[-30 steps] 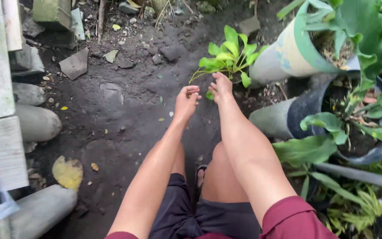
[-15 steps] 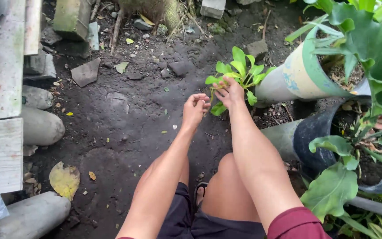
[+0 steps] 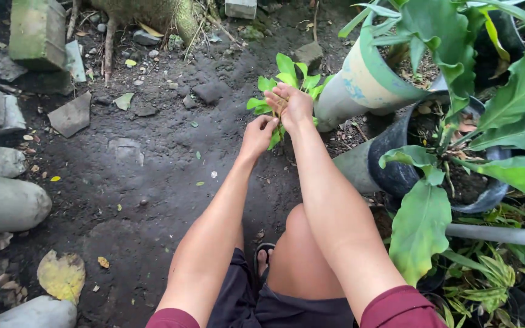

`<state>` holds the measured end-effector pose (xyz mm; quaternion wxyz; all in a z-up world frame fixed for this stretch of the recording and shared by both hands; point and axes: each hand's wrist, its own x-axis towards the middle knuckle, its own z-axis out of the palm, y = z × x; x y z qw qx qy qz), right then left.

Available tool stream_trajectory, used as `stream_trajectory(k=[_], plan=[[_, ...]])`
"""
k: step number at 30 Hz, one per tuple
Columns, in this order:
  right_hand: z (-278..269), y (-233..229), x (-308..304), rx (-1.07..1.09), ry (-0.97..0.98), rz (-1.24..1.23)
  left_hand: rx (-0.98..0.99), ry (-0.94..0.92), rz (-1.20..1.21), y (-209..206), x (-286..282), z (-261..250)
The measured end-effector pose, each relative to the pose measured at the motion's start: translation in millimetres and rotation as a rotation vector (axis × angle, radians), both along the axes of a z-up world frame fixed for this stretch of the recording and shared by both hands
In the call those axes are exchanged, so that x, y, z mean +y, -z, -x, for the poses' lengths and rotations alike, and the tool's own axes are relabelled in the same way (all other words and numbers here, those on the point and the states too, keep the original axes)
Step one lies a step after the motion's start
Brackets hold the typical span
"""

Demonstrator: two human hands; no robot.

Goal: The person sits on the ground and sprays a small potted plant with a spray bottle. They then wipe the leaves of the plant with their hands. The person hangs the plant on a metal structure and then picks up another potted plant to spray and wipe its leaves.

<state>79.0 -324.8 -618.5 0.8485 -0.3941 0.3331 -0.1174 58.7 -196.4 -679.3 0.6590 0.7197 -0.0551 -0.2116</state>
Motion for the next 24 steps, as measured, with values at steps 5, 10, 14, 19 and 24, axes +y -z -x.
stream_trajectory(k=[5, 10, 14, 19, 24], plan=[[3, -1, -13, -0.019, 0.059, 0.079, -0.147, 0.048, -0.154, -69, 3, -12], [34, -21, -8, -0.027, 0.063, 0.514, -0.382, 0.2, -0.14, -147, -7, -23], [61, -50, 6, -0.273, 0.042, 0.381, -0.406, 0.234, -0.205, -200, -9, 0], [112, -122, 52, 0.192, 0.019, 1.507, -0.353, 0.263, -0.161, -252, 17, 38], [164, -172, 76, 0.132, -0.133, 1.67, -0.368, 0.331, -0.121, -280, 61, 64]])
